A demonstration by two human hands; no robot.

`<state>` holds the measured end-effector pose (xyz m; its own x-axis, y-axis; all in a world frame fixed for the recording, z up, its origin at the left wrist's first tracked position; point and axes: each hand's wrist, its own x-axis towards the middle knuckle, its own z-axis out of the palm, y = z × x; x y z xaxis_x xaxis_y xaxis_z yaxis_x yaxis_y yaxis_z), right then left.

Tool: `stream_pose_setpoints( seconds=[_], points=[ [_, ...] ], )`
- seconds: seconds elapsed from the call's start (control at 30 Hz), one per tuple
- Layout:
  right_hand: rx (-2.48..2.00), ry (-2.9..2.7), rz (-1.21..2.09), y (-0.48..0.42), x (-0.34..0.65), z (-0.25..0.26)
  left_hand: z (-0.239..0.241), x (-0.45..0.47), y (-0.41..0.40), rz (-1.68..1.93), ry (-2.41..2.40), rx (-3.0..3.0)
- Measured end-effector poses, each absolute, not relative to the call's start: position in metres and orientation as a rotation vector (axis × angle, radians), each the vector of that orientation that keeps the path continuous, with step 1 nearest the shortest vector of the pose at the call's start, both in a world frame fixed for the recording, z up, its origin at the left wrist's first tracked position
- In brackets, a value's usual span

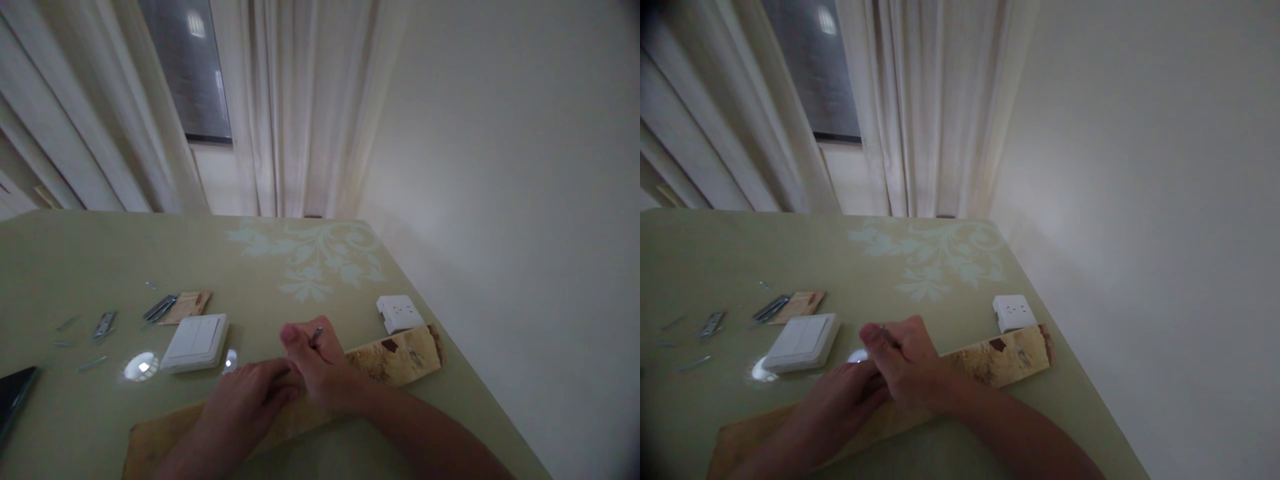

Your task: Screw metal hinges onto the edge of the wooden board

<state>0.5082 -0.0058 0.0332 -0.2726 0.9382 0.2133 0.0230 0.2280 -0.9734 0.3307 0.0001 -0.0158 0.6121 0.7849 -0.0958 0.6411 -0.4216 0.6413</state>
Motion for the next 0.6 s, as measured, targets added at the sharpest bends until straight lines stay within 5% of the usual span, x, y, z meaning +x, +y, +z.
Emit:
stream_pose_setpoints(
  seconds=[0.23,0.4,0.6],
  points=[
    [-0.923,-1.456,1.236,-0.011,0.512,0.049,-0.021,0.329,0.001,0.29,1.128,2.241],
    [-0.749,-1.393,0.915,-0.039,0.548,0.097,-0.005,0.321,0.001,0.299,1.172,2.233],
    [-0.566,-1.241,0.657,-0.074,0.58,0.142,0.045,0.317,-0.005,0.949,1.124,2.601]
  ],
)
